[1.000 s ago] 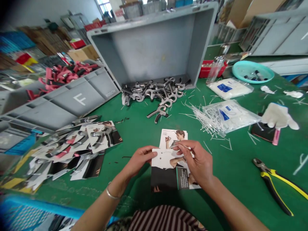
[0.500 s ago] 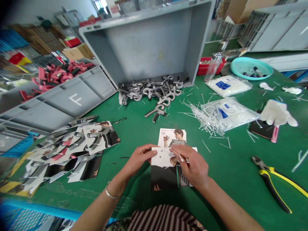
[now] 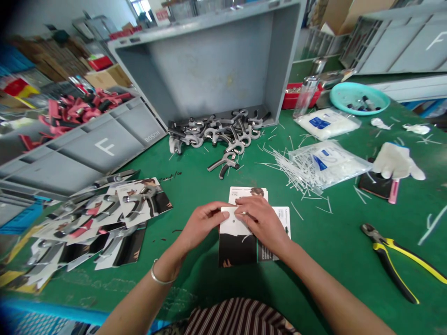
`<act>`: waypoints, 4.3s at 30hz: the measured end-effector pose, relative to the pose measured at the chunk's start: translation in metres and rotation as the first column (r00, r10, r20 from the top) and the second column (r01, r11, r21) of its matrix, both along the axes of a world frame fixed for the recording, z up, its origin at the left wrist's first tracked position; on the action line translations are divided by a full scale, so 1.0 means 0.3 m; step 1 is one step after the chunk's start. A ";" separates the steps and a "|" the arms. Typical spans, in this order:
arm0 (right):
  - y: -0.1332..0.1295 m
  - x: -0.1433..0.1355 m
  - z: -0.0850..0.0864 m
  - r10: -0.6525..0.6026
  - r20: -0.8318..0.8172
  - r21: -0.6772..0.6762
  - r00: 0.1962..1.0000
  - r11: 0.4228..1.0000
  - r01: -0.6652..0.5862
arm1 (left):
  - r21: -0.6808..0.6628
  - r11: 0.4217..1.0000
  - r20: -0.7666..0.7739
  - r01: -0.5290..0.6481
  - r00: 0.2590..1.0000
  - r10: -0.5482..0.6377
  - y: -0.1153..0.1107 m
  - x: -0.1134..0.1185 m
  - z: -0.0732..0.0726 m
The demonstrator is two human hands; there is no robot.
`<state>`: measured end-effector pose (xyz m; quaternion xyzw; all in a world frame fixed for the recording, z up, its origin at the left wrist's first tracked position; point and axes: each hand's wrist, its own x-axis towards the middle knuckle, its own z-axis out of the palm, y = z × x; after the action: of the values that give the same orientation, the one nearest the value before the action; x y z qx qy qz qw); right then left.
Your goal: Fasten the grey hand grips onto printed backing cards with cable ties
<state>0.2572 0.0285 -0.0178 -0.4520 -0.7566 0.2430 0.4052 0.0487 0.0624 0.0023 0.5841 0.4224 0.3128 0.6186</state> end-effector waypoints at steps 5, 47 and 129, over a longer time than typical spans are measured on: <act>0.067 0.021 0.019 -0.112 -0.233 -0.336 0.966 0.942 0.028 | 0.023 0.999 -0.043 -0.045 0.998 0.045 0.027 0.003 0.000; -0.014 -0.043 -0.007 0.272 -0.190 -0.365 0.943 0.873 -0.325 | -0.074 0.987 0.037 -0.143 0.989 0.146 -0.166 -0.037 -0.141; -0.082 -0.057 -0.163 -0.083 0.085 -0.326 0.993 0.939 0.106 | 0.571 0.821 -0.221 0.032 0.969 0.115 -0.027 0.036 -0.244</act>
<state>0.2402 0.0039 -0.0667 -0.5576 -0.6963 0.3306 0.3083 0.0595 0.0544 -0.0711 0.7667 0.3953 0.3635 0.3517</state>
